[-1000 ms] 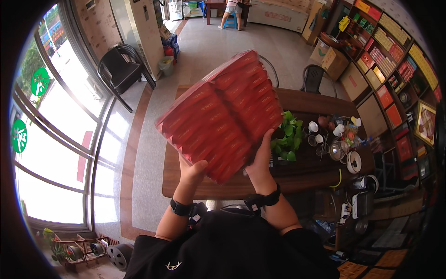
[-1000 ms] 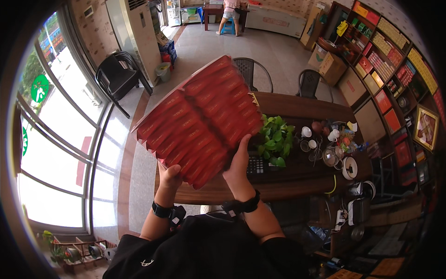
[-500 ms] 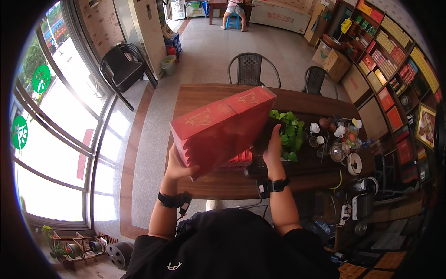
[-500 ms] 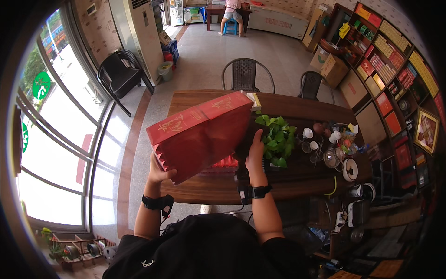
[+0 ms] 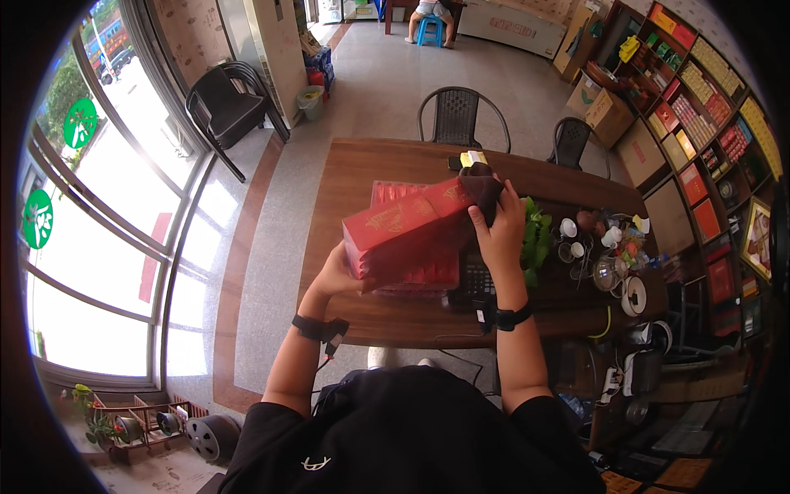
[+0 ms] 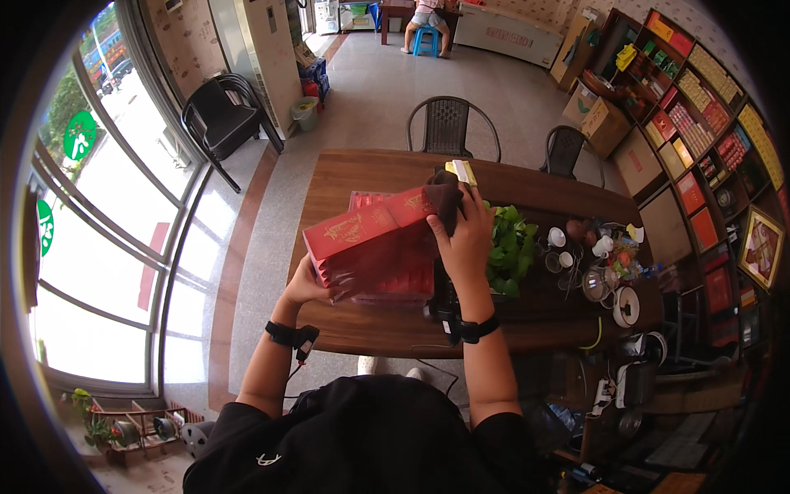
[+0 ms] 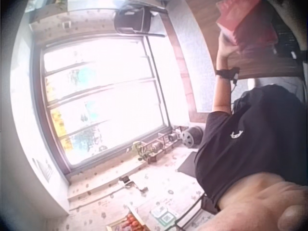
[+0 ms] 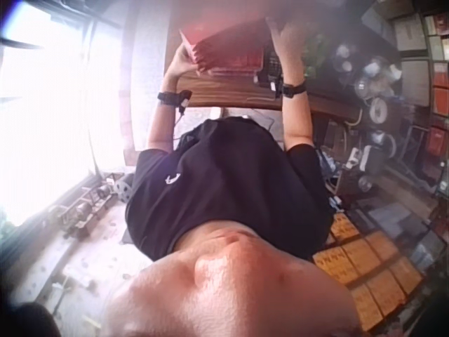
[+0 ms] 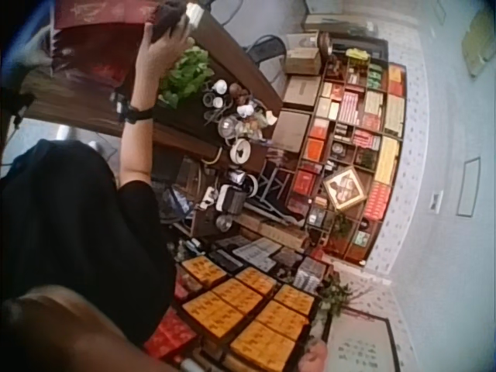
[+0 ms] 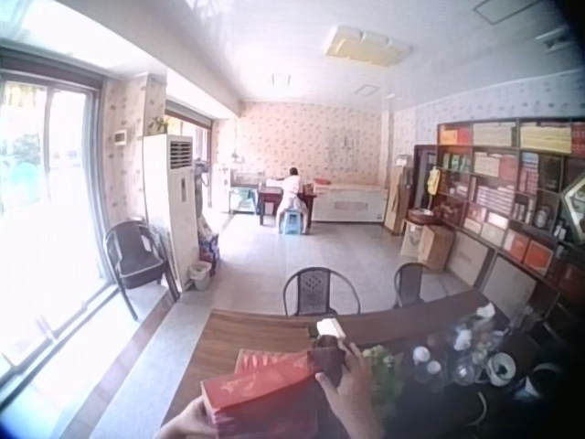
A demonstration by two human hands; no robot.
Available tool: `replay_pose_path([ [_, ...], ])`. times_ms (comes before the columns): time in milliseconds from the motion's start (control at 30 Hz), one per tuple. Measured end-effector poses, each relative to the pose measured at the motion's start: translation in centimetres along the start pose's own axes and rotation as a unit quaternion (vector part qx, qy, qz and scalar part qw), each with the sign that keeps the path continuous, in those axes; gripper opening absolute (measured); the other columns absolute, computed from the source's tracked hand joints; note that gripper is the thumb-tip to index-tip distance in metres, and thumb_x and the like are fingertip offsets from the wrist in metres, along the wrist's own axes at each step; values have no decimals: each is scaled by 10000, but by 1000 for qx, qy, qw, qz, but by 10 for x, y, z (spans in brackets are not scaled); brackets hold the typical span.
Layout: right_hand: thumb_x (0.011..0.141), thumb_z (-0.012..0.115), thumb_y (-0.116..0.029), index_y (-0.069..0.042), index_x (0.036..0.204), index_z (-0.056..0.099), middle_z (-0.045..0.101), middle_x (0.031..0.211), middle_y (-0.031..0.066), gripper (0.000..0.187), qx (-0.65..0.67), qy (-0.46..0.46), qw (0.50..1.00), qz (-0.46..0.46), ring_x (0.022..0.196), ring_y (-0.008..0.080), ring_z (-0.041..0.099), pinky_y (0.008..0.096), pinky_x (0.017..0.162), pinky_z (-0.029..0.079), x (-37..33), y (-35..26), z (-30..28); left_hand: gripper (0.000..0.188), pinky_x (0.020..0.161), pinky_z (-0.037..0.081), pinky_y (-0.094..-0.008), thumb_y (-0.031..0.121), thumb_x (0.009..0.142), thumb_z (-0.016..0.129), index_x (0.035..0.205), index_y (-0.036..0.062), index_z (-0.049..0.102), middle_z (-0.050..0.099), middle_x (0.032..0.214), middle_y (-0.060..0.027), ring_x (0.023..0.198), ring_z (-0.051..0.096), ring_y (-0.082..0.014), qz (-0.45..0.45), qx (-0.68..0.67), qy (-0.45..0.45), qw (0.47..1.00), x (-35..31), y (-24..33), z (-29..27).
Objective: The person wipes red boxes with a dark cloth and places them back onto a shelf.
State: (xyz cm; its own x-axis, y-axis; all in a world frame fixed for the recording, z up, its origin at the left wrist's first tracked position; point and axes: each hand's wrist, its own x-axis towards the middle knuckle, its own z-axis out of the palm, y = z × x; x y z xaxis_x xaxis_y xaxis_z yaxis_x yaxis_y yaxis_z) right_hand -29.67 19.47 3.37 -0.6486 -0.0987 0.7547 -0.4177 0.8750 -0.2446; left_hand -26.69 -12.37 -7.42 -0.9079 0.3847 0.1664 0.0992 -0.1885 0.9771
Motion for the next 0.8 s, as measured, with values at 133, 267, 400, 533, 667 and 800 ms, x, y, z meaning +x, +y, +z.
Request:
replay_pose_path([
  [133, 850, 650, -524, -50, 1145, 680, 563, 1326, 191, 560, 38, -76, 994, -64, 1265, 336, 514, 624, 1098, 274, -2, -54, 1, 802, 985, 479, -346, 105, 646, 859, 1347, 25, 477, 589, 1296, -97, 1173, 570, -197, -1, 109, -35, 993, 10, 25, -2],
  [267, 764, 742, -440, -57, 1199, 657, 540, 1354, 211, 585, 134, -130, 971, -146, 1283, 356, 501, 561, 1107, 308, -19, -136, 13, 715, 981, 472, -347, 207, 724, 843, 1323, 31, 494, 578, 1306, -137, 1157, 583, -228, 96, 346, 12, 933, 8, 28, 2],
  [400, 766, 749, -407, -68, 1185, 667, 552, 1351, 196, 546, 121, -117, 977, -134, 1272, 321, 522, 527, 1094, 334, -19, -129, 18, 679, 979, 471, -342, 213, 734, 840, 1288, 9, 506, 591, 1285, -125, 1150, 582, -182, 132, 42, 103, 985, -2, 46, 25],
  [533, 808, 733, -331, -65, 1117, 690, 609, 1290, 140, 410, 101, -67, 989, -90, 1230, 299, 560, 509, 1064, 369, -14, -97, 13, 655, 975, 480, -335, 136, 726, 863, 1266, -14, 525, 619, 1198, -68, 1100, 605, -164, 57, 179, 123, 974, -11, 61, 20],
  [667, 860, 705, -327, -39, 1045, 714, 650, 1225, 140, 342, -13, 25, 999, 21, 1187, 326, 582, 564, 1033, 389, -5, -25, 12, 635, 999, 470, -345, 99, 684, 862, 1232, -6, 558, 653, 1176, -111, 1137, 603, -179, 45, 134, 130, 981, -6, 71, 26],
  [800, 859, 696, -372, -41, 1046, 720, 644, 1217, 175, 381, -36, 12, 999, -8, 1184, 340, 580, 576, 1023, 391, 5, -45, 14, 636, 1010, 463, -344, 106, 683, 859, 1231, -7, 556, 652, 1180, -112, 1141, 602, -184, 40, 137, 122, 982, 8, 71, 22],
])
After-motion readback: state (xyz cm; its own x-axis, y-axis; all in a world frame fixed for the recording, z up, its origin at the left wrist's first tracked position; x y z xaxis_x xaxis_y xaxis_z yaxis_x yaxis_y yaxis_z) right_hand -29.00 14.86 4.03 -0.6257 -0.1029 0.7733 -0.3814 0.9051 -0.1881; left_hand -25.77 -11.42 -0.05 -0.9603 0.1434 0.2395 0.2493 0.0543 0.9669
